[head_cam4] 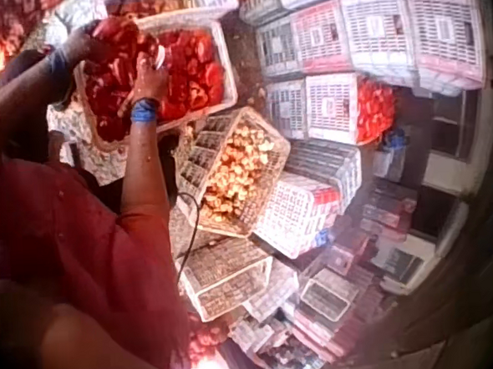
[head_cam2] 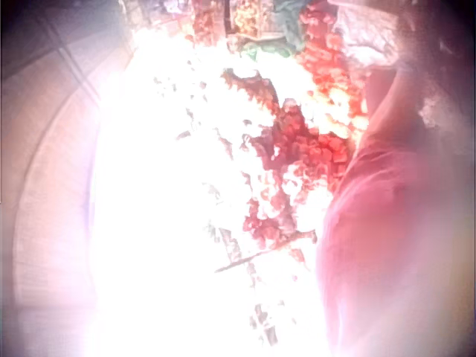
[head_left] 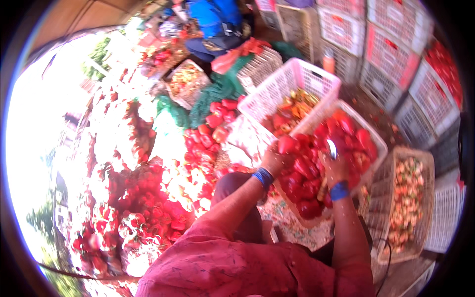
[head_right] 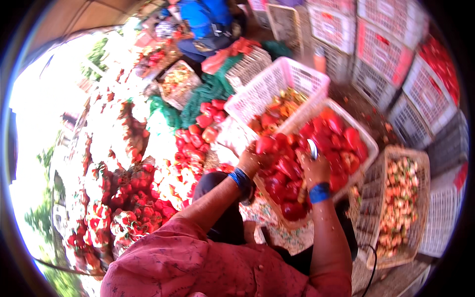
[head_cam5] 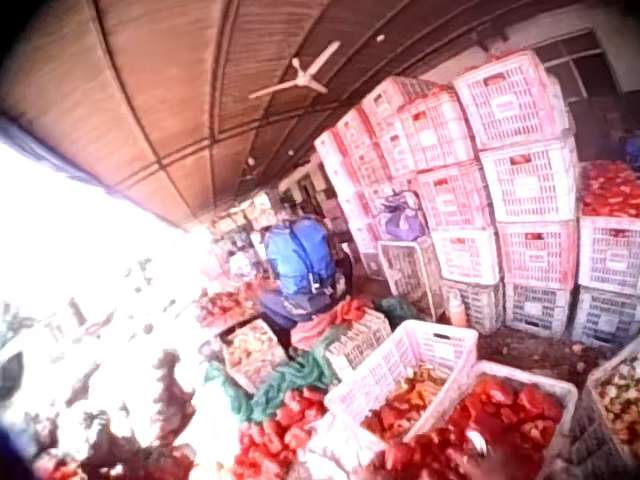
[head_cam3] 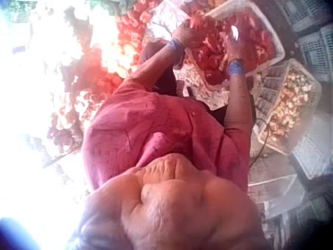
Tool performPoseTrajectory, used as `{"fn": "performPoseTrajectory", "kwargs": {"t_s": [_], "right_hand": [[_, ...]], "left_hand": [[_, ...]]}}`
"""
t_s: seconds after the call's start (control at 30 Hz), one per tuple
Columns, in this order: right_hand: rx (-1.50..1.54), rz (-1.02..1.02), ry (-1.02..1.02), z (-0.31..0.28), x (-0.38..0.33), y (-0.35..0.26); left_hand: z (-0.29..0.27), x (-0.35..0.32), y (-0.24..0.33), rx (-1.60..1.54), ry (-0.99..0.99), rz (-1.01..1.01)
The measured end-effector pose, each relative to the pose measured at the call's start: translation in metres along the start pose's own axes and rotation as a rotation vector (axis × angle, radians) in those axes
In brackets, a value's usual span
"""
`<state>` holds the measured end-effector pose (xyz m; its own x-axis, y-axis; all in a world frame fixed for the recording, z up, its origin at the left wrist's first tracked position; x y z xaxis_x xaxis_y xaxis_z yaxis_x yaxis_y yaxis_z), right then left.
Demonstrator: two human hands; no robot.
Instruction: The person is removing the stems and seeds from red bell peppers using a knife and placing the cleaned pieces into a plastic bin.
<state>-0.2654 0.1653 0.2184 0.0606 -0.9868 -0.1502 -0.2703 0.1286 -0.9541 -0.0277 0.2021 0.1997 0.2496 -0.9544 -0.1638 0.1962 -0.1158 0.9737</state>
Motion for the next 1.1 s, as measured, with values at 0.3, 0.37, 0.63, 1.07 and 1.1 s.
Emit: {"fn": "performPoseTrajectory", "kwargs": {"t_s": [0.3,0.37,0.63,1.07,1.1], "right_hand": [[-0.221,-0.704,-0.055,0.038,-0.057,-0.090],[-0.263,-0.651,-0.080,0.046,-0.062,-0.089],[-0.344,-0.497,-0.184,0.059,-0.059,-0.081],[0.107,0.077,-0.067,0.001,-0.003,-0.001],[0.241,0.225,-0.041,-0.010,-0.011,-0.005]], "left_hand": [[0.038,-0.066,0.064,-0.837,-0.672,-0.292],[0.029,-0.065,0.048,-0.840,-0.586,-0.404],[0.036,-0.081,0.053,-0.848,-0.620,-0.391],[-0.016,-0.065,0.036,1.132,0.208,0.338],[-0.019,-0.070,0.014,1.180,0.210,0.336]]}}
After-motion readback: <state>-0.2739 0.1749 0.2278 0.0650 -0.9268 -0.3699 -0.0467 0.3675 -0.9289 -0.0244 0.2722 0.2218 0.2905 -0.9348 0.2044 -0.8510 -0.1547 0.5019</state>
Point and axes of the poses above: each hand's wrist, its own x-axis towards the middle knuckle, its own z-axis out of the palm, y = z × x, the point moved 9 cm from there along x, towards the middle knuckle, and after that the axes turned 6 degrees about -x, right-handed, at the moved point
